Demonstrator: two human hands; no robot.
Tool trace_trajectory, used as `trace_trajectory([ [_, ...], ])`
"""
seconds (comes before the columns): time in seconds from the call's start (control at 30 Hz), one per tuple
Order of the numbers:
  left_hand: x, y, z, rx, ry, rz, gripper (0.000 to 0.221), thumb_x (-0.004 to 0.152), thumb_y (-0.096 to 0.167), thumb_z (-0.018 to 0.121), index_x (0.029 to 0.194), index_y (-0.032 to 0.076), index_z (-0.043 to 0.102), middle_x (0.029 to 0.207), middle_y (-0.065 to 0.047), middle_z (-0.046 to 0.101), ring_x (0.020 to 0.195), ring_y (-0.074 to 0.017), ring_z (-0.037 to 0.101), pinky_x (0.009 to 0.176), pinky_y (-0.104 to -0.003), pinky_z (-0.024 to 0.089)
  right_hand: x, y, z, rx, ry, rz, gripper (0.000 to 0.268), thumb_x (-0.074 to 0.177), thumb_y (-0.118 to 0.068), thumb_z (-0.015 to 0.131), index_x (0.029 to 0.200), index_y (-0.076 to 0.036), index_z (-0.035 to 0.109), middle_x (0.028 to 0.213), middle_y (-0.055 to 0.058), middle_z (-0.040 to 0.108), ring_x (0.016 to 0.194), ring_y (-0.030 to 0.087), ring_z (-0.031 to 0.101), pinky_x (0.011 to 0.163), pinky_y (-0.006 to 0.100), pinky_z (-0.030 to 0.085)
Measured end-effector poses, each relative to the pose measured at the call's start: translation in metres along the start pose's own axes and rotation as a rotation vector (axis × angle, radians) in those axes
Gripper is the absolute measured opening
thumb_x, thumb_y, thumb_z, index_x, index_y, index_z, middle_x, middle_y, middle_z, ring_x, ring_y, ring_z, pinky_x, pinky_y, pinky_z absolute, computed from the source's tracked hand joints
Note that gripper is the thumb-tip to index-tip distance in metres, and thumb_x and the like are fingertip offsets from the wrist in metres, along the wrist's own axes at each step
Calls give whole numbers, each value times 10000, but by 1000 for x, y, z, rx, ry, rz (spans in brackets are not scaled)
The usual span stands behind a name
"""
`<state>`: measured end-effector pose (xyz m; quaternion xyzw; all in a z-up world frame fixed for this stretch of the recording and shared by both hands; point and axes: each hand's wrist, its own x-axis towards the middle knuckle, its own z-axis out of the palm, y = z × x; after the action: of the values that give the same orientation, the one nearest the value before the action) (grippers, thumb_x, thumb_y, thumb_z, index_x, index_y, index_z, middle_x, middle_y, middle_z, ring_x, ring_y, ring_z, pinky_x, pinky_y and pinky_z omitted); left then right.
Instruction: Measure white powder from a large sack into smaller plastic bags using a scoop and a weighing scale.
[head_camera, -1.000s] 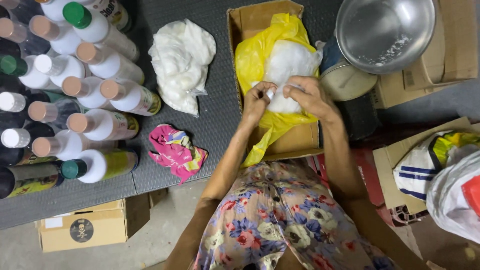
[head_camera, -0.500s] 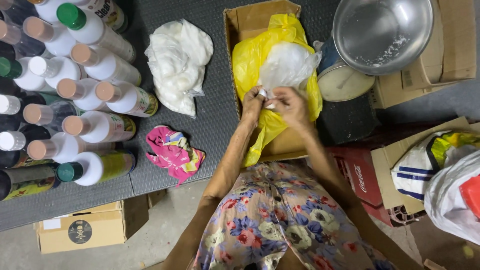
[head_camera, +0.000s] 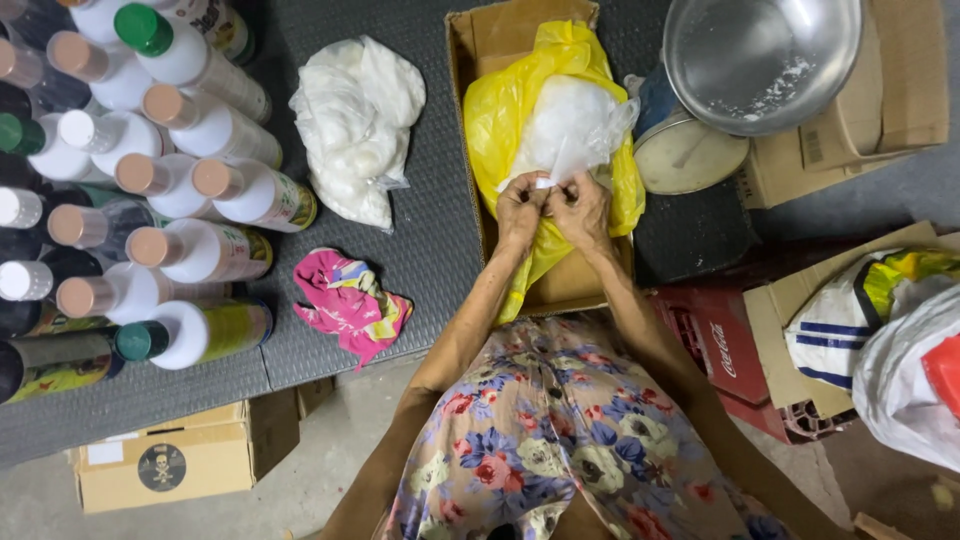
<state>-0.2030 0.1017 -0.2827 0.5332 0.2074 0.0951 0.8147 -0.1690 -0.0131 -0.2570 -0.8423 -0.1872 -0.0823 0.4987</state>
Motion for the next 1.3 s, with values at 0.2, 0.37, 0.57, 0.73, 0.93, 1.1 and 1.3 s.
trace_trajectory([
  [0.2, 1, 11, 1, 225, 16, 7, 178, 977, 51, 630, 1138, -5, 678, 956, -81, 737, 806, -133, 686, 742, -260, 585, 9, 22, 7, 66, -3, 81, 119, 888, -7, 709, 963, 20, 620, 784, 127, 698, 679, 190, 700, 611, 333, 553],
  [0.37, 28, -29, -19, 46, -119, -177, 195, 991, 103, 571, 1093, -6, 696, 876, -62, 703, 700, -125, 630, 680, -260, 575, 14, 61, 14, 452, -137, 261, 99, 906, 73, 644, 979, 16, 611, 850, 48, 676, 740, 115, 667, 645, 272, 542],
  [0.57, 24, -14, -20, -136, -147, -254, 169, 1002, 101, 564, 1027, 7, 703, 859, -43, 677, 744, -114, 632, 721, -255, 588, 18, 26, 13, 266, -100, 167, 144, 918, 38, 676, 1023, 40, 577, 845, 73, 682, 736, 151, 669, 647, 277, 530],
  [0.73, 13, -10, -13, -203, -77, -248, 123, 970, 45, 646, 1054, 26, 734, 946, -77, 731, 833, -133, 687, 771, -248, 598, 8, 56, 11, 350, -167, 333, 112, 963, -26, 666, 1059, 33, 658, 924, 79, 722, 798, 136, 696, 721, 267, 554],
  [0.93, 4, -22, -6, -22, 22, -120, 152, 922, 36, 702, 1064, 0, 746, 971, -107, 769, 854, -161, 738, 777, -273, 630, 1, 40, 4, 293, -148, 317, 147, 937, -102, 739, 1023, 8, 695, 933, 104, 743, 822, 148, 711, 753, 273, 564],
  [1.1, -3, -16, -2, 204, 131, -31, 170, 909, 77, 745, 1039, -31, 766, 885, -91, 771, 804, -151, 721, 726, -276, 594, -2, 3, -8, -253, -84, 16, 134, 878, -56, 811, 922, 22, 711, 981, 173, 682, 863, 276, 680, 770, 357, 537],
  [1.3, -5, -8, -7, 310, 51, 104, 251, 913, 147, 747, 1124, 12, 759, 1027, -93, 717, 904, -182, 689, 818, -317, 577, 10, 13, -9, 106, -7, -92, 169, 765, 15, 818, 813, -5, 657, 1241, 153, 559, 1074, 253, 614, 753, 297, 565],
])
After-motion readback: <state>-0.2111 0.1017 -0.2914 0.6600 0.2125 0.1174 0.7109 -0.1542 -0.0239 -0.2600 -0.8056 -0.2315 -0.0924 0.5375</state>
